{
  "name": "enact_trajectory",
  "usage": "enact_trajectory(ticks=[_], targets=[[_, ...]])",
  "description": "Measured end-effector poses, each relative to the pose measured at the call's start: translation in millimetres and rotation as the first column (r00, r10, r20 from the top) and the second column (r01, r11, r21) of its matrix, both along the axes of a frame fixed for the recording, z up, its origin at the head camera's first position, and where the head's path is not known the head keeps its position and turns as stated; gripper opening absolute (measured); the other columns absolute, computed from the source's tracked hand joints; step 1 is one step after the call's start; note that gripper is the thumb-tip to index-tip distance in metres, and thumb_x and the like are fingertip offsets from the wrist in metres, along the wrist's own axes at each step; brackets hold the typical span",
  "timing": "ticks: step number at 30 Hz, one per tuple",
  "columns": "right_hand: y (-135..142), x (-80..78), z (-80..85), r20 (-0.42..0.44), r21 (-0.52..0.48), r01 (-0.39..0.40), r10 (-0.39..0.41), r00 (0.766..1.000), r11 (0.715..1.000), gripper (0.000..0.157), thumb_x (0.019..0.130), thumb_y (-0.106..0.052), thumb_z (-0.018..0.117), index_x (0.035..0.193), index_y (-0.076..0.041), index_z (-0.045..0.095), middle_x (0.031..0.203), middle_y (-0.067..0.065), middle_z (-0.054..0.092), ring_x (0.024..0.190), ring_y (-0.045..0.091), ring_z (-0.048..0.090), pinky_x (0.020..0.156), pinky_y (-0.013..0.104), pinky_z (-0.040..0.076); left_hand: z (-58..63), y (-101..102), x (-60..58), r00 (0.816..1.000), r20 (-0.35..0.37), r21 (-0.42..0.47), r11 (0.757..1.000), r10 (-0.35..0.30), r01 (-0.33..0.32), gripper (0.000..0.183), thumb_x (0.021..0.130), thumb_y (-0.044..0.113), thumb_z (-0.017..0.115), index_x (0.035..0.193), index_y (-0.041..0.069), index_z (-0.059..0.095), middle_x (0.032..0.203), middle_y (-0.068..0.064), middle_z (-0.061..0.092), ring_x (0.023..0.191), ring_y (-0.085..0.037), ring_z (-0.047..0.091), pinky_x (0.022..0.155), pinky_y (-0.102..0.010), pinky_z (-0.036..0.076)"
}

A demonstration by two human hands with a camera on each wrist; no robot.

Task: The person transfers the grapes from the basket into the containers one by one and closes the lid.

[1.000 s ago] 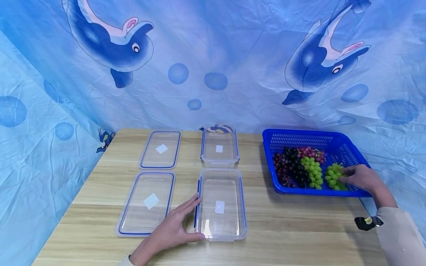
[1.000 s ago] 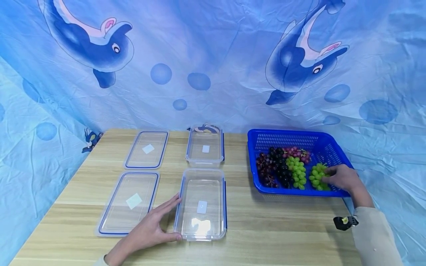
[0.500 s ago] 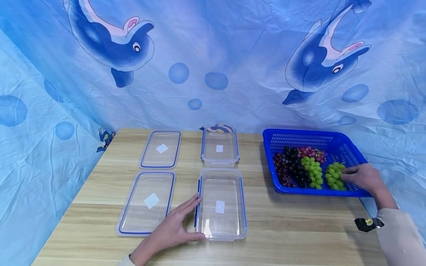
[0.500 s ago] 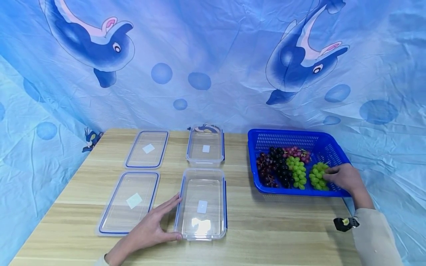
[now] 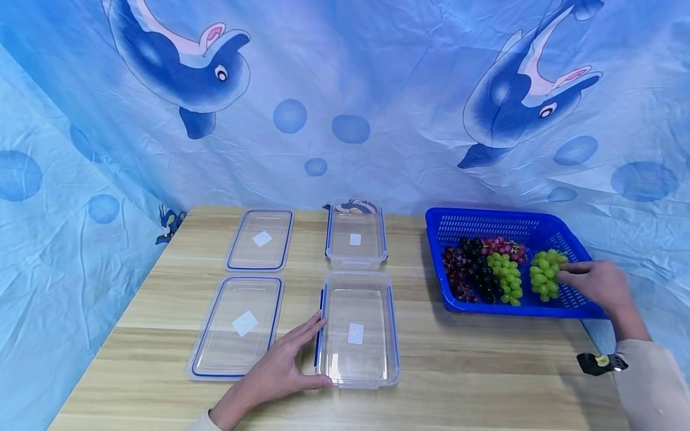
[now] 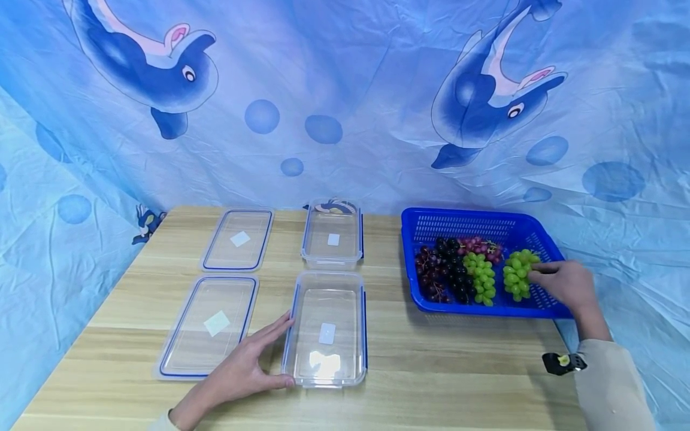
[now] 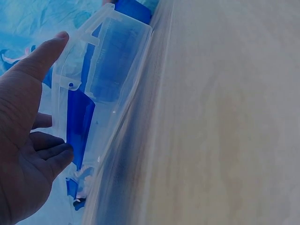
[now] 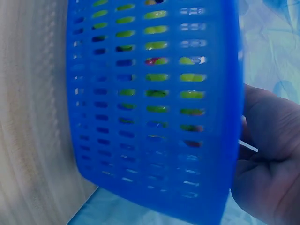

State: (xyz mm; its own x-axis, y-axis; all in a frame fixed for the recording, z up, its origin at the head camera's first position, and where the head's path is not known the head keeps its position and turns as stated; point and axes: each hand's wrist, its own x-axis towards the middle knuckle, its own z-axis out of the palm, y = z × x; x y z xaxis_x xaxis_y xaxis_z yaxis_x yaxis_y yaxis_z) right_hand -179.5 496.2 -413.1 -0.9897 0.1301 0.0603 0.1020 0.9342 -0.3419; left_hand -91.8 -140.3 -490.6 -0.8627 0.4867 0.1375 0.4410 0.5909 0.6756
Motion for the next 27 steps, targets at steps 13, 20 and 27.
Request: enact_trajectory(ticks=[13,20,27], targets=[[-37.9,1.8,27.0,-0.144,-0.123,0.047,-0.064,0.988,0.991,0.047,0.096,-0.034,0.07,0.119,0.007,0.072,0.1,0.034,0.071,0.05,0.013,0.042,0.043,0.031,0.033,-0.5,-0.7,0.2,1.0,0.006,0.009,1.0,0.006,-0.006,0.11,0.071,0.073,0.077,0.156,0.013,0.043,0.166,-0.004,0.031,0.147,-0.031,0.039,0.116,-0.054,0.039],[-62.5,1.3,47.9,-0.205,-0.165,0.051,-0.085,0.975,0.985,0.049,0.093,-0.038,0.073,0.122,0.001,0.073,0.059,0.003,0.063,0.042,0.01,0.032,0.037,0.033,0.029,-0.1,-1.1,0.2,1.0,0.005,0.008,1.0,0.006,-0.006,0.11,0.071,0.073,0.077,0.157,0.014,0.042,0.167,-0.003,0.03,0.147,-0.031,0.039,0.116,-0.055,0.039],[-97.2,1.3,66.6,-0.275,-0.252,-0.016,-0.056,0.96,0.968,0.043,0.089,-0.035,0.08,0.118,-0.004,0.077,0.09,-0.023,0.071,0.055,0.003,0.052,0.043,0.028,0.036,0.7,-1.3,0.1,1.0,0.005,0.007,1.0,0.007,-0.007,0.11,0.071,0.073,0.077,0.157,0.015,0.042,0.167,-0.001,0.03,0.147,-0.031,0.039,0.115,-0.055,0.039]])
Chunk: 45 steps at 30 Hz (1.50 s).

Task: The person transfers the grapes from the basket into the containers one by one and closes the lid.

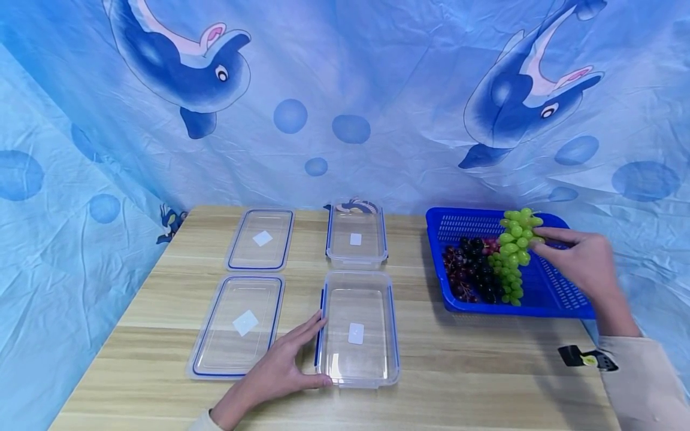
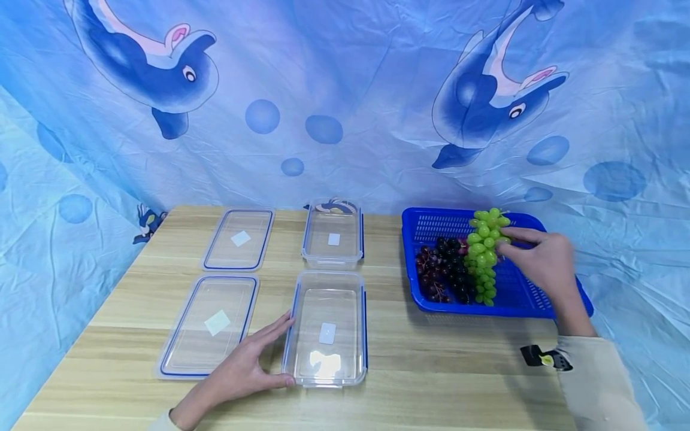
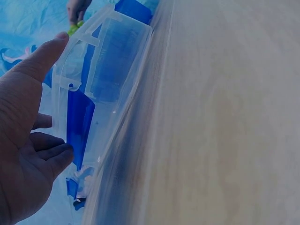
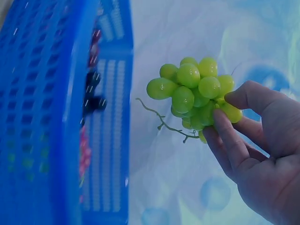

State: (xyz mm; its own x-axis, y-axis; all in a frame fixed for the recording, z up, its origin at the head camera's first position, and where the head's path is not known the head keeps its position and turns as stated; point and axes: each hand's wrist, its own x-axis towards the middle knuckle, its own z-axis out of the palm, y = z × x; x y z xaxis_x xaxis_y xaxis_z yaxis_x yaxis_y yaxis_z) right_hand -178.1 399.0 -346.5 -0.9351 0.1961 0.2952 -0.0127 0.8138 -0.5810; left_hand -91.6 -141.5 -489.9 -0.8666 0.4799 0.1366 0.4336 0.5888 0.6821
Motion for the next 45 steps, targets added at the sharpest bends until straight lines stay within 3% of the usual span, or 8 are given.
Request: enact_trajectory(ticks=[3,6,11,18,24,35,41,45], targets=[[-17.8,1.8,6.5,-0.033,-0.03,-0.028,0.027,0.999,0.999,0.04,0.087,-0.033,0.082,0.117,-0.007,0.078,0.083,-0.047,0.056,0.056,0.002,0.051,0.041,0.029,0.032,0.5,0.1,0.2,1.0,0.003,0.001,1.0,0.001,-0.001,0.11,0.071,0.073,0.077,0.157,0.015,0.041,0.167,-0.001,0.03,0.147,-0.03,0.039,0.116,-0.055,0.039],[-36.7,3.2,10.4,-0.067,-0.084,-0.075,0.07,0.995,0.994,0.038,0.086,-0.029,0.084,0.116,-0.007,0.078,0.085,-0.05,0.056,0.059,-0.005,0.058,0.041,0.023,0.036,0.9,0.3,0.1,1.0,0.007,0.005,1.0,0.0,0.0,0.11,0.071,0.073,0.077,0.157,0.014,0.041,0.167,-0.001,0.03,0.147,-0.031,0.039,0.116,-0.055,0.038],[-66.6,5.6,11.6,-0.103,-0.179,-0.174,0.157,0.982,0.968,0.033,0.086,-0.022,0.085,0.114,-0.006,0.079,0.094,-0.039,0.066,0.074,-0.008,0.069,0.06,0.011,0.055,0.7,0.9,-0.4,1.0,0.01,0.007,1.0,0.003,-0.003,0.11,0.071,0.073,0.077,0.157,0.014,0.042,0.166,-0.002,0.031,0.147,-0.031,0.039,0.116,-0.055,0.038],[-107.1,11.7,4.2,-0.158,-0.196,-0.298,0.27,0.95,0.934,0.025,0.086,-0.013,0.083,0.109,-0.005,0.08,0.109,-0.003,0.078,0.083,-0.004,0.07,0.065,0.013,0.059,0.6,0.7,0.3,1.0,0.015,0.008,1.0,-0.001,0.001,0.11,0.071,0.072,0.078,0.157,0.014,0.041,0.167,-0.002,0.03,0.147,-0.031,0.038,0.116,-0.054,0.038],[-138.3,15.9,-9.7,-0.164,-0.276,-0.407,0.375,0.913,0.871,0.025,0.087,-0.005,0.08,0.111,0.0,0.078,0.117,0.02,0.074,0.083,0.001,0.074,0.071,0.019,0.061,0.1,0.4,0.3,1.0,0.002,0.004,1.0,-0.002,0.002,0.11,0.071,0.071,0.078,0.157,0.014,0.041,0.167,-0.002,0.03,0.147,-0.031,0.039,0.116,-0.054,0.038],[-191.4,25.1,-47.9,-0.086,-0.461,-0.489,0.511,0.855,0.741,0.027,0.084,-0.005,0.083,0.11,-0.002,0.078,0.118,0.018,0.073,0.093,0.023,0.076,0.078,0.028,0.063,-0.2,0.4,-0.3,1.0,0.0,0.005,1.0,-0.006,0.006,0.111,0.071,0.071,0.079,0.157,0.013,0.04,0.167,-0.005,0.03,0.147,-0.034,0.038,0.117,-0.054,0.036],[-216.5,30.8,-70.1,-0.084,-0.556,-0.509,0.565,0.821,0.657,0.027,0.083,-0.001,0.082,0.11,0.0,0.078,0.119,0.019,0.073,0.1,0.023,0.075,0.079,0.031,0.063,-0.8,0.3,-0.5,1.0,0.005,0.004,1.0,-0.014,0.014,0.111,0.071,0.069,0.08,0.158,0.013,0.039,0.167,-0.006,0.029,0.148,-0.032,0.037,0.118,-0.054,0.034],[-228.5,36.1,-83.2,-0.071,-0.588,-0.502,0.577,0.814,0.635,0.027,0.083,-0.002,0.082,0.109,0.0,0.078,0.119,0.019,0.073,0.101,0.023,0.074,0.079,0.031,0.063,-1.0,0.1,-0.4,1.0,0.002,0.004,1.0,-0.016,0.016,0.111,0.072,0.07,0.079,0.158,0.014,0.038,0.167,-0.005,0.028,0.148,-0.031,0.037,0.118,-0.055,0.034]])
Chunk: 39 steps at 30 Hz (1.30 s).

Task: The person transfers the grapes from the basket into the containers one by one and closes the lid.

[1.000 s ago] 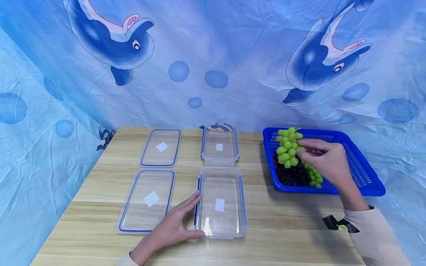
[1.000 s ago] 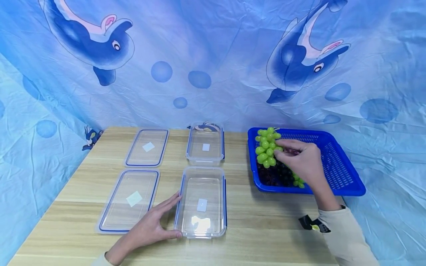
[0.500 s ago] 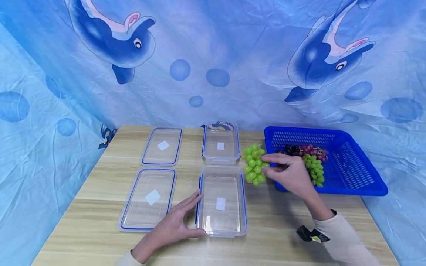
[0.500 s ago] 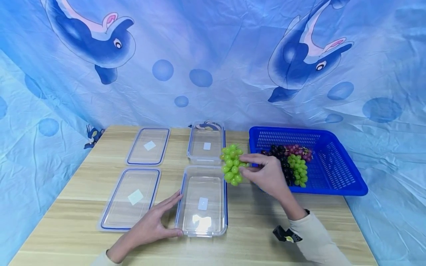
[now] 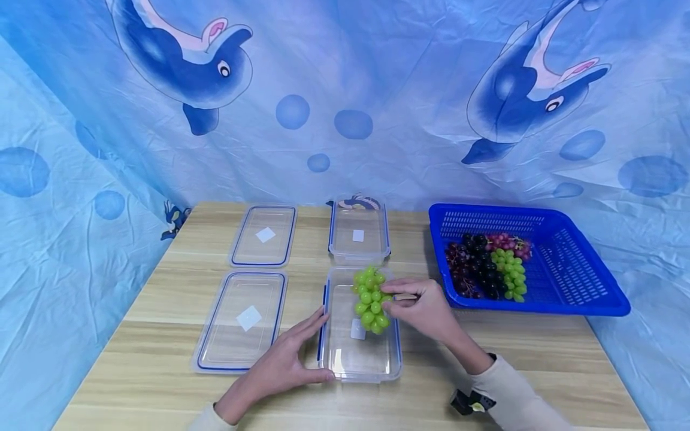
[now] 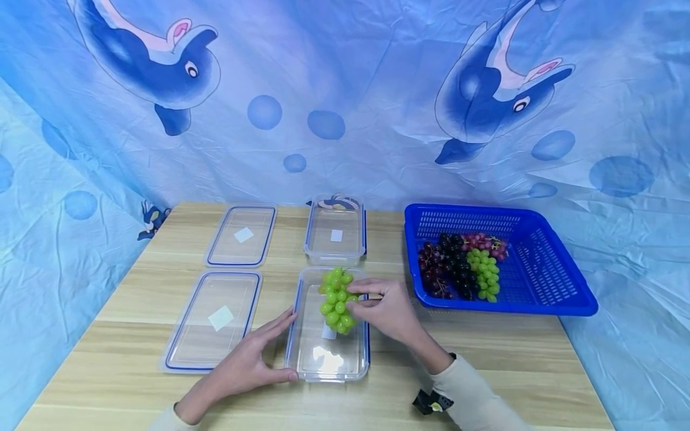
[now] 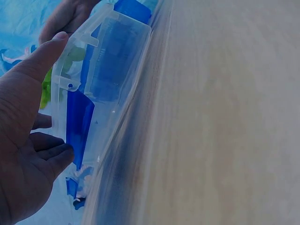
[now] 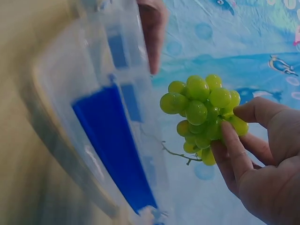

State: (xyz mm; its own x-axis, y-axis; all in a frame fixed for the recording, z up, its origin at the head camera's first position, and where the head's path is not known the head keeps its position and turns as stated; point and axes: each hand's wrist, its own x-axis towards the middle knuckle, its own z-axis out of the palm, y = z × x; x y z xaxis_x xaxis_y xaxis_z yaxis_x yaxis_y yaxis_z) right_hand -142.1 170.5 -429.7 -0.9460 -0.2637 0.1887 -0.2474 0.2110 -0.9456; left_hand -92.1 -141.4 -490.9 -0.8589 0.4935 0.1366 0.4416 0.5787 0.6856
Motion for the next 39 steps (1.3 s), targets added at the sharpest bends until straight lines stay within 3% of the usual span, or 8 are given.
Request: enact_trajectory(ticks=[6,11,19,29,35,39], targets=[[-13.9,9.2,-14.2,0.063,-0.014,-0.023,0.024,0.998,1.0,0.027,0.083,-0.003,0.081,0.11,0.003,0.077,0.121,0.024,0.07,0.099,0.039,0.073,0.079,0.031,0.063,0.8,0.7,-0.1,1.0,0.002,0.006,1.0,-0.001,0.001,0.11,0.072,0.067,0.081,0.158,0.014,0.039,0.167,-0.006,0.029,0.148,-0.031,0.037,0.118,-0.054,0.035],[-24.2,16.7,-20.5,0.121,0.023,-0.025,0.022,0.992,0.999,0.028,0.082,-0.011,0.085,0.108,-0.004,0.079,0.12,0.021,0.071,0.097,0.037,0.074,0.078,0.029,0.063,1.7,0.9,-0.5,1.0,0.015,0.006,1.0,0.003,-0.003,0.11,0.071,0.069,0.079,0.159,0.016,0.038,0.167,-0.006,0.029,0.148,-0.032,0.037,0.118,-0.055,0.035],[-39.5,24.2,-28.5,0.083,0.126,-0.048,0.038,0.996,0.991,0.023,0.082,-0.014,0.084,0.105,-0.011,0.081,0.115,0.011,0.076,0.101,0.026,0.074,0.079,0.025,0.063,2.3,0.9,-0.5,1.0,0.027,0.01,1.0,0.012,-0.013,0.111,0.07,0.071,0.079,0.16,0.021,0.036,0.167,-0.005,0.029,0.148,-0.032,0.037,0.118,-0.057,0.034],[-48.5,29.5,-35.7,0.081,0.175,-0.082,0.069,0.994,0.981,0.027,0.084,-0.018,0.083,0.109,-0.008,0.079,0.115,0.012,0.075,0.102,0.024,0.073,0.08,0.022,0.062,1.8,1.4,-0.7,0.999,0.037,0.01,1.0,0.011,-0.011,0.112,0.07,0.07,0.08,0.159,0.018,0.037,0.167,-0.007,0.028,0.148,-0.034,0.037,0.117,-0.059,0.035],[-50.4,29.2,-33.5,0.063,0.293,-0.161,0.149,0.987,0.942,0.036,0.084,-0.016,0.084,0.116,-0.005,0.075,0.116,0.011,0.073,0.099,0.023,0.074,0.078,0.018,0.061,2.2,1.1,-0.7,0.999,0.042,0.018,1.0,0.007,-0.008,0.111,0.071,0.068,0.081,0.159,0.015,0.038,0.167,-0.007,0.029,0.148,-0.034,0.037,0.117,-0.059,0.035],[-51.8,28.6,-29.6,-0.004,0.461,-0.169,0.192,0.981,0.871,0.045,0.08,-0.018,0.088,0.122,-0.007,0.073,0.116,0.006,0.073,0.093,0.015,0.072,0.078,0.02,0.06,2.6,1.1,-0.5,0.999,0.045,0.02,1.0,0.01,-0.011,0.112,0.07,0.069,0.081,0.158,0.015,0.038,0.167,-0.006,0.029,0.148,-0.033,0.036,0.117,-0.058,0.034]])
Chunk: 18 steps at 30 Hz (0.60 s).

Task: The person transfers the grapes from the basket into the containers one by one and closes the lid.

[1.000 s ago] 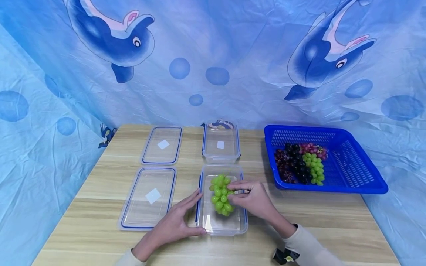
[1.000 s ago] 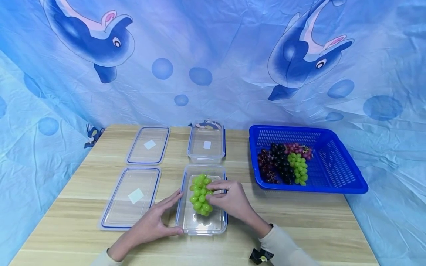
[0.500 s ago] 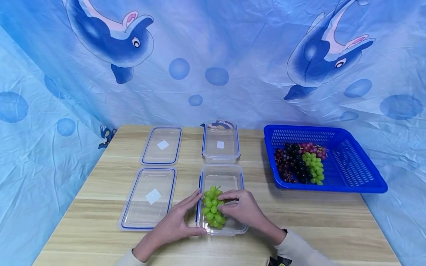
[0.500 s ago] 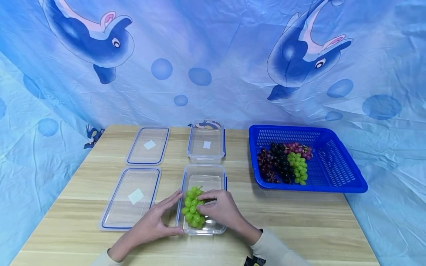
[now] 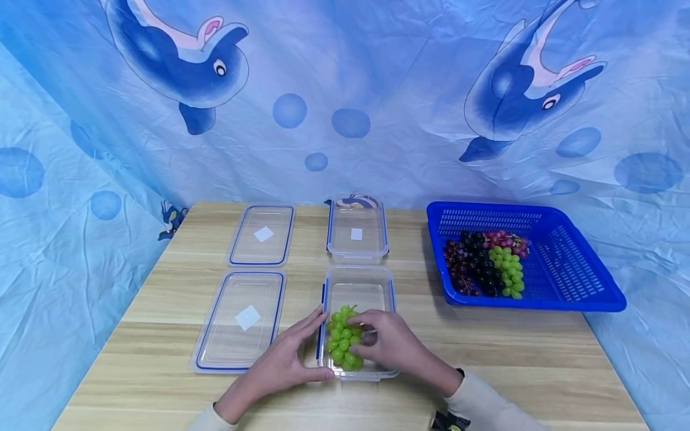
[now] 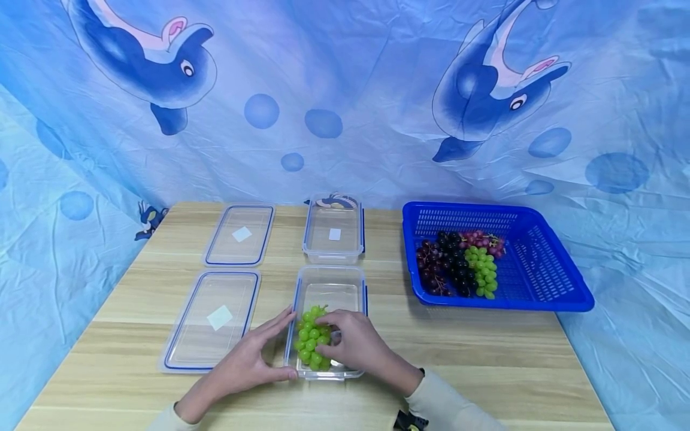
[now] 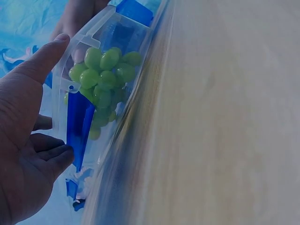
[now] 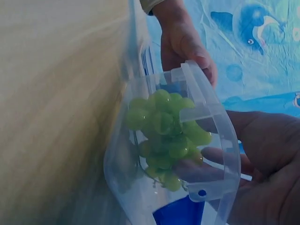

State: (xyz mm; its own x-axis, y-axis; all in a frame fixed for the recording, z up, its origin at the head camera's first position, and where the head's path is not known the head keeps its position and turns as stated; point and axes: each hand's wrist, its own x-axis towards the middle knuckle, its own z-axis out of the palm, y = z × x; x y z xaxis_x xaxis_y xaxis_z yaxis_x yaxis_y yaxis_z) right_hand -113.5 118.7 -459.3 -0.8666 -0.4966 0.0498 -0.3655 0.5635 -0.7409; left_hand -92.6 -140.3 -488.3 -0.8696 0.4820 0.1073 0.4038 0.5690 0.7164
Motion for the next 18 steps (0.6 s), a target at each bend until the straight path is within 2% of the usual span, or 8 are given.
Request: enact_trajectory(ticks=[4,10,14,18], targets=[[0.5,0.2,3.7,-0.054,0.099,-0.015,0.02,0.998,0.995,0.054,0.077,-0.025,0.09,0.125,-0.012,0.072,0.118,0.002,0.074,0.095,0.013,0.069,0.081,0.025,0.059,0.5,0.8,0.2,1.0,-0.002,-0.002,1.0,0.002,-0.002,0.112,0.07,0.069,0.081,0.158,0.015,0.038,0.167,-0.007,0.029,0.148,-0.034,0.037,0.116,-0.059,0.035],[3.5,0.8,6.0,-0.05,0.115,-0.039,0.045,0.998,0.993,0.057,0.076,-0.029,0.091,0.128,-0.013,0.071,0.118,-0.001,0.073,0.098,0.011,0.068,0.085,0.028,0.059,-0.3,0.7,1.3,1.0,0.005,-0.002,1.0,-0.002,0.002,0.111,0.071,0.067,0.082,0.159,0.016,0.038,0.167,-0.006,0.029,0.148,-0.034,0.037,0.116,-0.061,0.035],[8.1,0.9,6.9,-0.072,0.09,-0.045,0.051,0.996,0.995,0.055,0.078,-0.031,0.09,0.126,-0.015,0.072,0.118,-0.002,0.073,0.1,0.013,0.068,0.086,0.029,0.059,-0.9,0.5,1.1,1.0,-0.001,0.0,1.0,-0.005,0.005,0.111,0.071,0.069,0.08,0.159,0.015,0.038,0.167,-0.007,0.028,0.148,-0.035,0.037,0.115,-0.062,0.035],[16.8,-0.3,11.2,-0.05,-0.02,-0.047,0.046,0.998,0.999,0.05,0.082,-0.029,0.087,0.126,-0.013,0.072,0.122,0.002,0.072,0.102,0.02,0.071,0.083,0.026,0.062,-0.6,0.5,0.3,1.0,-0.007,0.001,1.0,-0.004,0.004,0.111,0.071,0.068,0.081,0.158,0.014,0.038,0.167,-0.007,0.028,0.148,-0.035,0.037,0.116,-0.062,0.034]])
